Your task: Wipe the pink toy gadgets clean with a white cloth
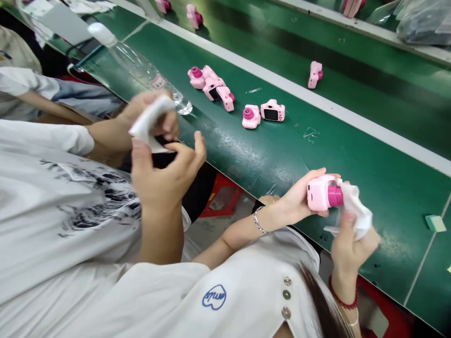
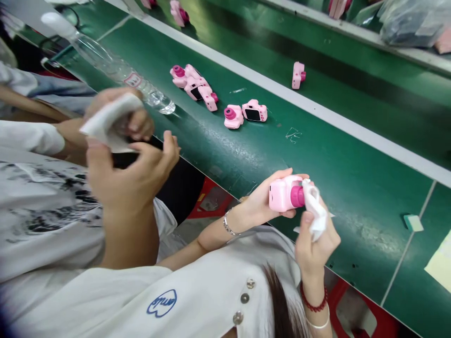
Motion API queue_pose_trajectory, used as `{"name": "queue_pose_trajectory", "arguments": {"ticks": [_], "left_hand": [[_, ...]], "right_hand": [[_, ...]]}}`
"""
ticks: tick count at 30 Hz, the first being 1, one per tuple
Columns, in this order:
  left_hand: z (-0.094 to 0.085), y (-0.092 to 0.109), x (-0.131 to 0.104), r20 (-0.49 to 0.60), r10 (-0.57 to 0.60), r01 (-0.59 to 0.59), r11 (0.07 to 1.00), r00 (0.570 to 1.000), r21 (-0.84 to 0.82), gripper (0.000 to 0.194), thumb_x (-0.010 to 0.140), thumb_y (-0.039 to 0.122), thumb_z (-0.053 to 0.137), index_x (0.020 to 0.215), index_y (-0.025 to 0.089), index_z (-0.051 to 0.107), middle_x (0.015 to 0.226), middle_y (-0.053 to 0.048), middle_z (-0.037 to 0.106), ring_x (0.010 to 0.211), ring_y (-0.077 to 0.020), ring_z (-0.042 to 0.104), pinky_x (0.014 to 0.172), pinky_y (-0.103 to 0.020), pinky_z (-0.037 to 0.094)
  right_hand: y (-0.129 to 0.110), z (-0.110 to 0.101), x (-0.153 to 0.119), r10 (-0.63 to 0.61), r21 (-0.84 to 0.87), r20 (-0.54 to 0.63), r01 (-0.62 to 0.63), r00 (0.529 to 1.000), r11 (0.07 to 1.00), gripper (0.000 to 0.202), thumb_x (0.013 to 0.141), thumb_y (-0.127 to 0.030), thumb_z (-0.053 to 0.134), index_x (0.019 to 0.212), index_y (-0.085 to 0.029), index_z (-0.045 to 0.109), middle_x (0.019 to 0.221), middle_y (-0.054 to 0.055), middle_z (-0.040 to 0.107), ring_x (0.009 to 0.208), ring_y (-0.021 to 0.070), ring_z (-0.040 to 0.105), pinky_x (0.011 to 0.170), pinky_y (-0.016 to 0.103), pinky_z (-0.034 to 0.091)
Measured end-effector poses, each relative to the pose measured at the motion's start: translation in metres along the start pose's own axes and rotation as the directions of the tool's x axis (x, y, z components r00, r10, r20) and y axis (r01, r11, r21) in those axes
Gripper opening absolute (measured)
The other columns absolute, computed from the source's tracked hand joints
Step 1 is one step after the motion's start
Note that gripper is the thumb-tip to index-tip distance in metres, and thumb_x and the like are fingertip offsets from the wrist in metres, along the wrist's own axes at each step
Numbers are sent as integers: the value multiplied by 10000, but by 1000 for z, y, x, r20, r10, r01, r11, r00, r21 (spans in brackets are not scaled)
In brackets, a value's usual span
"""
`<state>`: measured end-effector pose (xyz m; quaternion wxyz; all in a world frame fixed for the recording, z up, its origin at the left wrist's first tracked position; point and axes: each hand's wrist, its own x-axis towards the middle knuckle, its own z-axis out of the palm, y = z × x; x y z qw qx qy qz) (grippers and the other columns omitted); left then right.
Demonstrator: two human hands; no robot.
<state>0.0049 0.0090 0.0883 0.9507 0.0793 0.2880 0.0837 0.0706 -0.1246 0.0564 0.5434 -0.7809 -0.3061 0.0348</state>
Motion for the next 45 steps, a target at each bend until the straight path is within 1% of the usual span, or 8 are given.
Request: {"name": "queue_pose_trajectory", "arguments": {"ticks": [3,13,26,30,33,37,41,45], "left_hand": [[0,2,-2,8,24,-24,1000,1000,-17,397,1032,324,370,862,131,673,688,-11,627,485,-99,569,369,-198,354],[-5,-3,-4,-13,79,-79,997,997,-13,249,984,375,533,946,173,674,684,25,605,531,-99,573,451,-198,447],[16,5,-28,-51,-165,142,940,985,-310,381,1001,315,283,821,152,577,794,-65,692,892,-147,703,808,-258,556],[14,5,-24,-104,-90,50,940,990,-337,311,990,318,333,845,163,560,768,-49,674,828,-149,706,745,-250,562],[15,-1,-19,-111,-37,6,965,993,-262,319,1006,335,315,881,162,552,801,-56,662,779,-177,701,714,-288,566],[9,-22,-15,-173,354,-334,933,919,134,253,968,384,491,1099,203,609,890,-8,644,769,-133,637,761,-240,519],[-12,-33,-14,214,578,-556,514,787,654,665,751,372,814,1351,242,558,1335,-56,602,1210,-239,594,1046,-301,455],[-25,-26,-13,399,565,-598,221,722,771,589,777,354,812,1319,238,614,1405,-79,611,1318,-255,556,1153,-360,389]], "right_hand": [[3,-2,1,-176,-37,38,178,984,983,252,859,-357,684,1015,-183,776,963,99,762,896,272,738,786,373,594],[-8,3,19,512,662,-135,-307,848,684,223,715,-358,753,853,-184,742,887,17,738,882,204,709,776,312,601],[-20,1,11,431,608,-365,-139,825,781,73,801,-249,727,855,-233,773,1013,-23,769,1068,238,706,982,385,583],[-12,7,5,247,550,-410,22,878,835,140,892,-199,642,884,-242,775,977,-32,774,1018,226,726,907,385,614],[-8,13,-1,-251,274,-429,390,868,879,311,987,-165,463,1108,-254,736,1138,-19,754,1091,221,714,894,399,619],[-6,15,-2,-664,-28,-34,663,747,748,219,957,-268,574,1089,-234,745,1196,41,741,1196,303,669,976,443,585],[-7,13,6,-139,55,-286,161,948,985,296,969,-351,565,1128,-167,736,1167,104,740,1061,283,722,860,381,601],[-8,3,14,379,386,-238,-271,894,882,332,893,-441,672,1019,-144,751,947,60,751,886,247,721,725,344,582]]}}
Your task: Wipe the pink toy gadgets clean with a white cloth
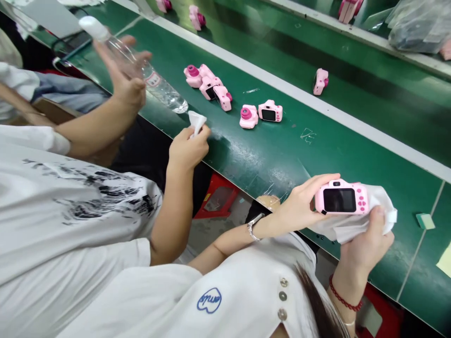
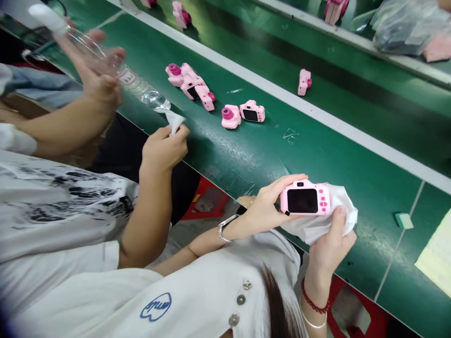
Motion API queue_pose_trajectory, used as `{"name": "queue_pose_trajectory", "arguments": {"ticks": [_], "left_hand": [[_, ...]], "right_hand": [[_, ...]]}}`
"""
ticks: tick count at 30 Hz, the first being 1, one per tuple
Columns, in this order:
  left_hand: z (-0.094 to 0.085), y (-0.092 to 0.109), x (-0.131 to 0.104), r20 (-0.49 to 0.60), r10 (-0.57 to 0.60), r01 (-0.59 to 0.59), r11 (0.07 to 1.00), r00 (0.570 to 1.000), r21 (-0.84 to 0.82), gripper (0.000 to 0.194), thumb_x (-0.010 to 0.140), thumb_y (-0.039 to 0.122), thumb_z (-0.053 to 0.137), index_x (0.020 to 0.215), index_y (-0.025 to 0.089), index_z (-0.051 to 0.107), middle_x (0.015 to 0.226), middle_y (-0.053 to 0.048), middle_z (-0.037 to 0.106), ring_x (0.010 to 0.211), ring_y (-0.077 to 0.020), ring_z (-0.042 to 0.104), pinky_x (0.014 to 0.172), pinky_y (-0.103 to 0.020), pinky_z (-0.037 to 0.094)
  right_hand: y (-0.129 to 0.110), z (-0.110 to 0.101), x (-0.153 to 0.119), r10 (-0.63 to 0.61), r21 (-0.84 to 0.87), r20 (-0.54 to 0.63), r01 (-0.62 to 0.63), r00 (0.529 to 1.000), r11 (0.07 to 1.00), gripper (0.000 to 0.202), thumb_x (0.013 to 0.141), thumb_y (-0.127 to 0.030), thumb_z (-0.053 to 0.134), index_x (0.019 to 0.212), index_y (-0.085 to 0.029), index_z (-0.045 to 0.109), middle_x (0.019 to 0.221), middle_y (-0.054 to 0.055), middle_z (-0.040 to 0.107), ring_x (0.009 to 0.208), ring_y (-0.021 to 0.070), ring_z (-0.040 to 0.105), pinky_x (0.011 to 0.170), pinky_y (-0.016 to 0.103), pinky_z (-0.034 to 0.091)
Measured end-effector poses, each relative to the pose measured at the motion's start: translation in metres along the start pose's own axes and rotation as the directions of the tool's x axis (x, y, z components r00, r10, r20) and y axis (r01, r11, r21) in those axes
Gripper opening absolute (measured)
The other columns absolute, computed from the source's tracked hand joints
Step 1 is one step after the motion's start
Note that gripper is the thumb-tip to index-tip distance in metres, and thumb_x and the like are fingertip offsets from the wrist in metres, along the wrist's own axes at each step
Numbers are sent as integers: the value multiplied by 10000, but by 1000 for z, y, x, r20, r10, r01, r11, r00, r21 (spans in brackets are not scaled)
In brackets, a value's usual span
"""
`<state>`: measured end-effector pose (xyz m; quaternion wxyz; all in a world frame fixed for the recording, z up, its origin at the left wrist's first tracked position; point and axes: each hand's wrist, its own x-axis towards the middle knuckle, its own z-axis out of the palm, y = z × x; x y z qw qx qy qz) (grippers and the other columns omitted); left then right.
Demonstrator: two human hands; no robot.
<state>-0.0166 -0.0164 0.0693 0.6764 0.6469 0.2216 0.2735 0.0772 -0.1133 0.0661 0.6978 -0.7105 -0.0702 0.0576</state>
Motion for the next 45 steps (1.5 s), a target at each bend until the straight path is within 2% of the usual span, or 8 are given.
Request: {"name": "queue_pose_trajectory", "arguments": {"ticks": [8,13,21,28,37,39,42,45], "left_hand": [[-5,2,4,87,-2,4,1000,996,-12,724,717,456,861,1360,266,587,1406,-80,613,1262,-259,591,1078,-342,435],[-7,2,5,156,-27,31,999,987,-20,681,764,438,830,1363,255,562,1370,-88,617,1207,-241,612,1025,-335,460],[-12,-2,5,143,36,-39,999,989,15,540,783,283,806,1282,236,605,1363,-89,630,1258,-242,594,1092,-355,425],[-14,-1,7,151,73,-84,994,986,67,563,821,282,757,1356,246,585,1399,-76,627,1285,-246,588,1106,-341,427],[-9,-15,3,14,-19,19,1000,1000,17,688,828,266,676,1490,208,498,1376,-49,654,1241,-257,605,1087,-339,410],[-14,-10,4,43,-37,38,999,998,-19,738,820,289,725,1509,221,470,1368,-55,661,1234,-244,615,1091,-332,414],[-23,0,6,103,-6,11,999,995,-47,849,764,287,815,1526,268,443,1385,-74,647,1263,-232,609,1114,-337,419],[-32,7,6,176,24,-4,994,984,-113,974,710,315,875,1554,298,390,1393,-86,633,1284,-239,598,1098,-339,438]], "right_hand": [[9,-16,-6,-316,-314,-26,292,949,903,362,893,-496,671,761,-168,744,599,13,613,650,213,631,589,310,473],[12,-17,-6,-516,-355,139,528,846,771,314,966,-391,588,1119,-177,759,1010,105,772,909,281,742,773,377,566],[4,-17,21,-623,-81,687,891,375,446,452,925,-196,557,1366,-276,617,1376,47,645,1351,291,551,1117,490,493],[9,-12,13,-545,-204,549,733,634,649,474,987,-222,502,1453,-302,532,1395,64,632,1244,254,643,1040,419,540],[15,-17,7,-567,164,781,790,262,591,523,921,-169,512,1437,-242,555,1314,83,683,1308,250,592,1081,432,519],[12,-34,9,-451,159,824,625,343,764,374,936,-247,509,1259,-224,696,1202,95,735,1186,273,677,1008,454,568],[7,-55,15,-113,25,662,129,741,991,347,966,-404,481,998,-208,765,960,100,782,911,299,761,837,509,625],[3,-58,22,146,41,357,-172,922,984,336,929,-476,524,937,-224,745,822,54,766,784,281,751,742,490,627]]}}
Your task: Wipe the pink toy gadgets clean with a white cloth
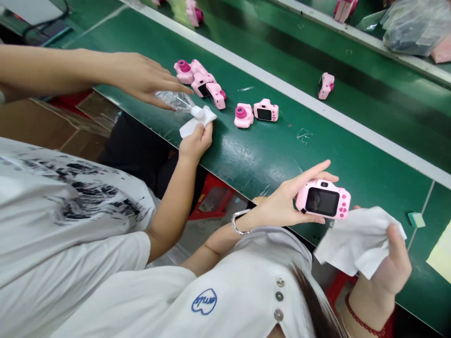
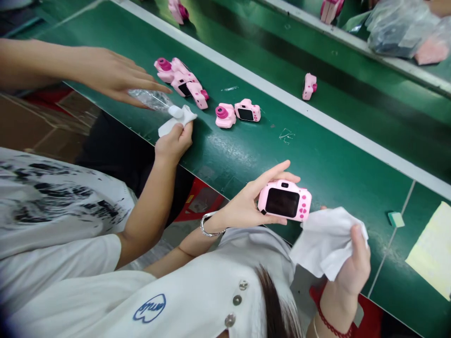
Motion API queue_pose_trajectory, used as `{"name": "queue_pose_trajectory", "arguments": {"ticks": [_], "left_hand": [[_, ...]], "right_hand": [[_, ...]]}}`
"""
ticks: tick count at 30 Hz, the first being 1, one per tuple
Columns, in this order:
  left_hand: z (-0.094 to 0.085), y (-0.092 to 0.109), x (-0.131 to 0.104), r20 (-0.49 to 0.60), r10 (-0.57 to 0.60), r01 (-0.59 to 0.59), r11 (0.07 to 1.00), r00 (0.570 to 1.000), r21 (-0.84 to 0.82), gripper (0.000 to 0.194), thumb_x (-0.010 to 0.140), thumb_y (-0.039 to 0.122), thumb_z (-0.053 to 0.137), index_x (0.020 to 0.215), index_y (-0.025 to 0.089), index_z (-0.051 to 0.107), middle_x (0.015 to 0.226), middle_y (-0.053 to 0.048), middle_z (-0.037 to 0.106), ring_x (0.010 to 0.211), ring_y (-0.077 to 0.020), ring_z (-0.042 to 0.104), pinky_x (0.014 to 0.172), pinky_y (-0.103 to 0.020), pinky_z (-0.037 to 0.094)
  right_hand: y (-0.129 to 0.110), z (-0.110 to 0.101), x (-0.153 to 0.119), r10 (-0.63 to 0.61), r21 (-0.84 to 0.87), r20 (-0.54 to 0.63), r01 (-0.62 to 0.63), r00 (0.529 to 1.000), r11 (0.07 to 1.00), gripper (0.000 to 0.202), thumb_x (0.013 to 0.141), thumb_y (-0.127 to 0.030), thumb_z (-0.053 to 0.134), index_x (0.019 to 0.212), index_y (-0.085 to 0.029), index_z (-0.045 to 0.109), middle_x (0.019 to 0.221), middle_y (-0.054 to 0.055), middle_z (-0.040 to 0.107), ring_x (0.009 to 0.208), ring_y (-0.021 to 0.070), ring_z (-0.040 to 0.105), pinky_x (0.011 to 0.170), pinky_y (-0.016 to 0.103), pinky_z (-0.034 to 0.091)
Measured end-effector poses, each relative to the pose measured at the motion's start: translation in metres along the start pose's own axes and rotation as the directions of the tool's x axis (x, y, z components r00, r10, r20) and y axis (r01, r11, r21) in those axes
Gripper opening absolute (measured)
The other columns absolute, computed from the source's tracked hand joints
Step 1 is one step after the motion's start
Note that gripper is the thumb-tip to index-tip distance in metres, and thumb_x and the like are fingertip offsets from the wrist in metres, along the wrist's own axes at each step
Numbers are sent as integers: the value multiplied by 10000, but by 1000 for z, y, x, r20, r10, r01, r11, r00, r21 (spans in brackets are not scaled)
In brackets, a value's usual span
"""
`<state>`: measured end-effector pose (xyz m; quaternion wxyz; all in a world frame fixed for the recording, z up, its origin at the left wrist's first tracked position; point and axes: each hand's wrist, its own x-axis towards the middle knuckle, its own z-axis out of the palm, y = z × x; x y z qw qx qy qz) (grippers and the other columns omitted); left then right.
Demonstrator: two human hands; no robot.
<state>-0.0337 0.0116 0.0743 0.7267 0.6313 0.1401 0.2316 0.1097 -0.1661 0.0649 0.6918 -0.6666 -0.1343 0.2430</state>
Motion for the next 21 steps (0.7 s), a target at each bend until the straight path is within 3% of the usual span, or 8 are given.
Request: {"name": "queue_pose_trajectory", "arguments": {"ticks": [3,5,10,13,17,21], "left_hand": [[-2,3,-2,56,-22,25,997,998,-72,1002,708,286,879,1566,325,362,1409,-87,623,1268,-239,609,1065,-334,460],[-1,4,-3,81,-22,30,995,996,-96,1043,675,245,899,1565,331,363,1396,-79,637,1267,-237,611,1075,-330,450],[2,6,-3,97,-31,37,998,995,-56,1053,665,233,900,1564,342,362,1368,-54,663,1246,-232,629,1065,-326,458],[1,6,-4,86,-6,10,999,996,-46,993,678,254,894,1540,353,412,1352,-43,677,1230,-229,641,1068,-318,456],[-3,3,-5,96,1,0,1000,995,-11,982,685,276,893,1540,345,415,1357,-45,677,1254,-243,630,1087,-333,450],[-3,-2,-4,67,62,-65,997,996,44,996,658,312,911,1531,304,432,1348,-60,680,1252,-243,632,1082,-330,460]], "right_hand": [[-5,10,2,40,-18,-179,-44,983,999,247,845,-456,666,908,-227,733,785,3,736,743,212,725,713,366,609],[-7,21,0,81,-51,-191,-92,978,994,274,807,-454,726,917,-204,735,818,7,736,726,188,708,661,310,582],[-6,43,2,234,-28,58,-232,971,972,451,690,-546,813,941,-179,740,872,48,756,719,202,707,606,293,561],[-2,49,8,267,17,123,-271,956,962,465,627,-550,857,891,-188,734,828,29,756,692,190,705,589,272,558],[2,50,10,329,44,185,-342,926,939,445,649,-537,849,908,-194,733,838,27,761,676,188,707,593,279,569],[6,51,9,459,88,248,-492,853,866,475,590,-564,878,881,-215,741,817,19,763,670,211,711,603,315,586]]}}
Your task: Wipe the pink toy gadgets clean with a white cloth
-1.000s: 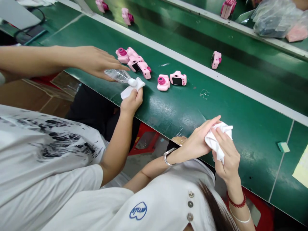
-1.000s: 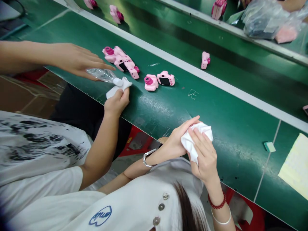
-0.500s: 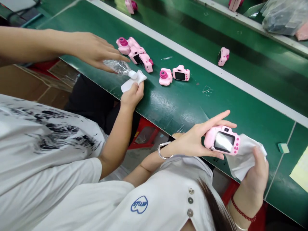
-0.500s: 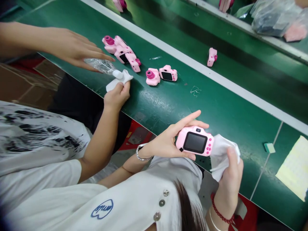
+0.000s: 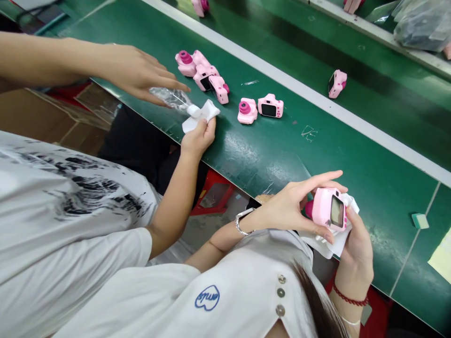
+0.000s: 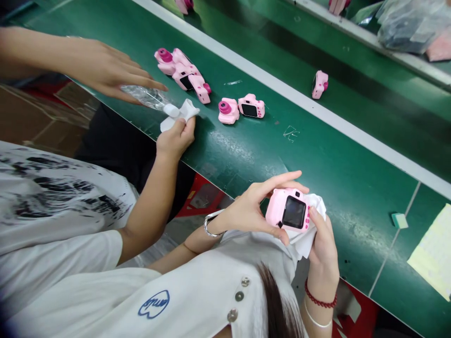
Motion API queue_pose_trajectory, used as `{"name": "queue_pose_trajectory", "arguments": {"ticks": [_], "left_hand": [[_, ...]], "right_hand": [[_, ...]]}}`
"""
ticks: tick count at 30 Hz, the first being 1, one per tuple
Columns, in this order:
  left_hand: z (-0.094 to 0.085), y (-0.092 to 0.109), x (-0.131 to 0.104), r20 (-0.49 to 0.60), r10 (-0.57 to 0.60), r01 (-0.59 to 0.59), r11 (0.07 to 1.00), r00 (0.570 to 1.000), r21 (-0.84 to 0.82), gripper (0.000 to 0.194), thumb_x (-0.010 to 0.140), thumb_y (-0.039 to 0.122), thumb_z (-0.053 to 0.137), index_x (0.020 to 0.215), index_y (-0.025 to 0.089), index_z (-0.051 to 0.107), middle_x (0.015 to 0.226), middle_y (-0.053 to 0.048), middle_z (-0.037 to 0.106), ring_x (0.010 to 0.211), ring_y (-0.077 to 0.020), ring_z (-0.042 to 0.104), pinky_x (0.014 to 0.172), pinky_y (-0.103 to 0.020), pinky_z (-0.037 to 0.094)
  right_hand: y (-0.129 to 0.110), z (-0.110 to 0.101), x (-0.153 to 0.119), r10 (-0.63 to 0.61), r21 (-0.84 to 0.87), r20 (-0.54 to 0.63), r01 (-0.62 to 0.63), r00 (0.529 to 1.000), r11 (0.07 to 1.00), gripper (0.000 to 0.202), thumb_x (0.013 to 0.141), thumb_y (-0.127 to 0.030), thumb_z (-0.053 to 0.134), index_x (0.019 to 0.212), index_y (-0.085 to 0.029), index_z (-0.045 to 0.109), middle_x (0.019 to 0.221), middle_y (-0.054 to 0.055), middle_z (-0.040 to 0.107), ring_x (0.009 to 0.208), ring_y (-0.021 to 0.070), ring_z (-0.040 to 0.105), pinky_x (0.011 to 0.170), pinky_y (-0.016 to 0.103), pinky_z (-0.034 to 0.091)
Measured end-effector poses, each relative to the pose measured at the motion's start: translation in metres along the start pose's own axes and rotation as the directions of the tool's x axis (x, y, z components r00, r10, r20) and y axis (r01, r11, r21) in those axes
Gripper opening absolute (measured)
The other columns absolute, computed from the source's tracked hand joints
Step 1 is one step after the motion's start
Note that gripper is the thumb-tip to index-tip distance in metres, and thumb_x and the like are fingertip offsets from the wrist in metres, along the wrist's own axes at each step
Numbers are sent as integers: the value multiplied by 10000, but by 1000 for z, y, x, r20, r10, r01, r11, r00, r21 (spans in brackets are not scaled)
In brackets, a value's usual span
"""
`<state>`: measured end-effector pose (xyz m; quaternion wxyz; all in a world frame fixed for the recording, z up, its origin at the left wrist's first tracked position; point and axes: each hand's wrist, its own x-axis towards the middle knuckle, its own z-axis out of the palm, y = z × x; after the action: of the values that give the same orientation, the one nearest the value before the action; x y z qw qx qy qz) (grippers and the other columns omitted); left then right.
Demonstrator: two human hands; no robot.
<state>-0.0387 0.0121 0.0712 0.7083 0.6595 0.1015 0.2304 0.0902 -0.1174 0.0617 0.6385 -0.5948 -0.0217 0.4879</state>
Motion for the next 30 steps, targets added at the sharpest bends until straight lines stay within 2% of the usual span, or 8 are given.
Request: {"name": "queue_pose_trajectory", "arguments": {"ticks": [5,10,18,21,24,26,28,30], "left_hand": [[1,1,1,-37,59,-55,993,998,103,985,655,308,911,1515,222,438,1322,-86,693,1165,-205,680,1047,-280,477],[-2,8,-1,-15,44,-41,988,999,149,891,736,323,854,1513,228,428,1361,-72,676,1212,-199,661,1061,-284,468],[-6,4,-3,79,33,-47,982,996,184,875,730,394,849,1509,310,461,1398,-55,656,1276,-253,621,1130,-378,433],[-10,0,-2,131,34,-49,992,991,116,862,741,340,849,1511,336,461,1437,-53,629,1333,-274,582,1179,-412,386],[-17,-7,3,168,31,-26,999,985,-30,887,759,284,842,1537,339,420,1498,-70,573,1368,-273,560,1170,-393,398],[-24,-14,9,186,25,-16,999,982,-51,924,757,285,846,1556,341,386,1543,-83,522,1391,-274,539,1151,-381,417],[-34,-23,14,200,-11,3,999,980,42,1012,730,333,864,1583,346,320,1600,-97,442,1393,-288,530,1117,-387,453],[-48,-33,18,131,-81,49,971,988,233,1049,727,404,856,1598,342,274,1644,-105,362,1392,-303,521,1091,-406,482]], "right_hand": [[2,7,3,121,73,-36,-118,992,990,460,490,-526,932,811,-245,759,782,-6,757,644,196,693,591,296,574],[0,12,3,165,84,-41,-161,985,983,486,444,-530,941,798,-250,764,852,11,775,724,231,721,639,328,596],[3,6,5,42,39,-4,-42,999,998,428,528,-553,901,768,-240,735,762,0,751,608,184,680,565,293,569],[4,1,3,-30,37,-7,30,1000,999,433,573,-551,882,844,-249,731,819,5,759,659,197,696,650,334,599],[8,-5,1,-80,-1,-11,80,997,997,498,594,-557,873,950,-241,727,906,32,765,780,233,724,805,402,608],[10,-11,5,-105,-36,-24,104,994,994,550,594,-554,874,1010,-233,715,978,51,764,859,251,730,867,425,598],[8,-18,19,-157,-111,-101,145,983,983,601,573,-581,866,1026,-222,703,1001,61,758,859,250,727,827,414,606],[-3,-28,46,-244,-211,-210,200,947,957,640,543,-615,850,1006,-201,696,967,64,749,808,241,717,738,393,612]]}}
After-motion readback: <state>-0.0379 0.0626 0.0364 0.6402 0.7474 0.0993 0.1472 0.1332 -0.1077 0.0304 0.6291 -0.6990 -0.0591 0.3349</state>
